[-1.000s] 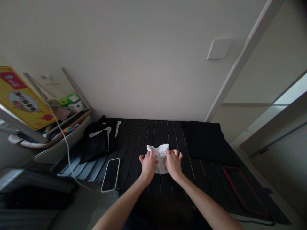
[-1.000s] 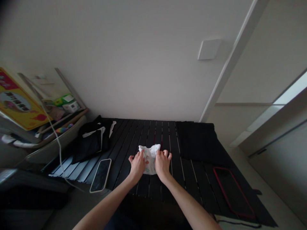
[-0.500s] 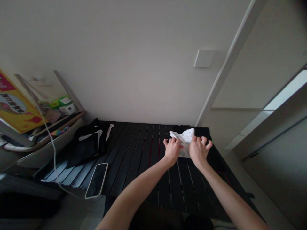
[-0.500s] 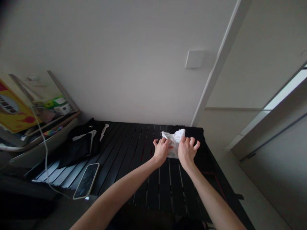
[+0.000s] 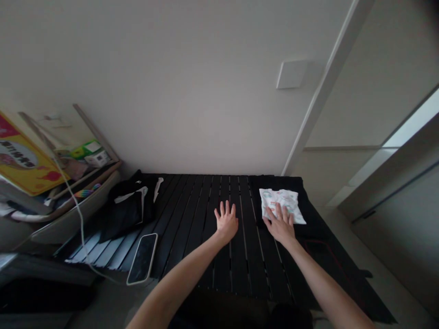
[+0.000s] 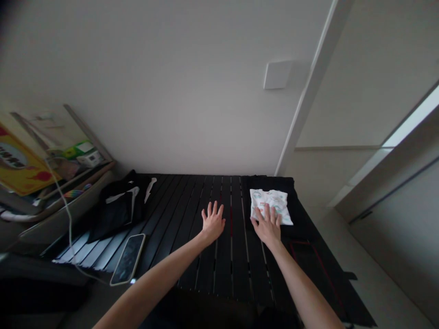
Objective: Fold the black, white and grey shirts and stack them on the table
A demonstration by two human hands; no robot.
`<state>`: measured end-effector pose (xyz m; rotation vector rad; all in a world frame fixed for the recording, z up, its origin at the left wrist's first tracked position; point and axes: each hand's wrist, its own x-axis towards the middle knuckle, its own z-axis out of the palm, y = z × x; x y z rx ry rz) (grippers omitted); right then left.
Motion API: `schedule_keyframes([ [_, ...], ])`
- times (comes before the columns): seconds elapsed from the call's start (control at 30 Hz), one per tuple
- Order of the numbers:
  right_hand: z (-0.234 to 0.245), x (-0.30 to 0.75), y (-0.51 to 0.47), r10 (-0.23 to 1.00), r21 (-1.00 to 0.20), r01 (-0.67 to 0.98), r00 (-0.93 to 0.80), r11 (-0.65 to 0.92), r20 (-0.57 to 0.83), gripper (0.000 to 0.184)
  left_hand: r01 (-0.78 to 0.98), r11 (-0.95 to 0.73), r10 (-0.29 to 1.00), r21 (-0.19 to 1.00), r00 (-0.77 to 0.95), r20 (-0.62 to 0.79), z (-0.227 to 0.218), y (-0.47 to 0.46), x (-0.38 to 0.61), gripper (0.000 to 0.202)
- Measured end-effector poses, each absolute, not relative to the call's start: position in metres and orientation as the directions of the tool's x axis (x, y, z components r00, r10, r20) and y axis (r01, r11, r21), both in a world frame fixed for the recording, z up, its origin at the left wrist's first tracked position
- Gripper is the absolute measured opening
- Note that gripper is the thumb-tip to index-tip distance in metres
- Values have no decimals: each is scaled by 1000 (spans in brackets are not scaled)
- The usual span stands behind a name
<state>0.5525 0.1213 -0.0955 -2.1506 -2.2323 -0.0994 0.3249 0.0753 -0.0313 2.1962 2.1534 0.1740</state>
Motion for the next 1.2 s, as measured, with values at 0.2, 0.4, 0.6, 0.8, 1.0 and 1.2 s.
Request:
schedule_keyframes([
  [0.2, -96, 550, 126, 1000, 3, 1000, -3, 3, 18, 68, 973, 232, 969, -6, -231, 90, -31, 51, 203, 50],
  [0.4, -85, 505, 98, 971, 59, 998, -14, -1, 240, 63, 841, 533, 836, -94, -508, 206, -21, 18, 70, 42],
  [0.6, -78, 451, 68, 932, 14, 984, -172, 177, 320, 59, 676, 732, 680, -81, -718, 150, -14, -5, -14, 39],
  [0.8, -71, 433, 53, 927, -16, 968, -236, 251, 291, 59, 709, 705, 703, 23, -703, 112, -4, -11, -28, 37],
  [1.0, -60, 426, 42, 916, -16, 963, -251, 269, 312, 60, 775, 629, 721, 68, -613, 323, 31, -8, 6, 41],
  [1.2, -44, 406, 32, 894, -55, 944, -287, 325, 345, 61, 962, 227, 791, 150, -272, 548, 90, 1, 83, 44],
])
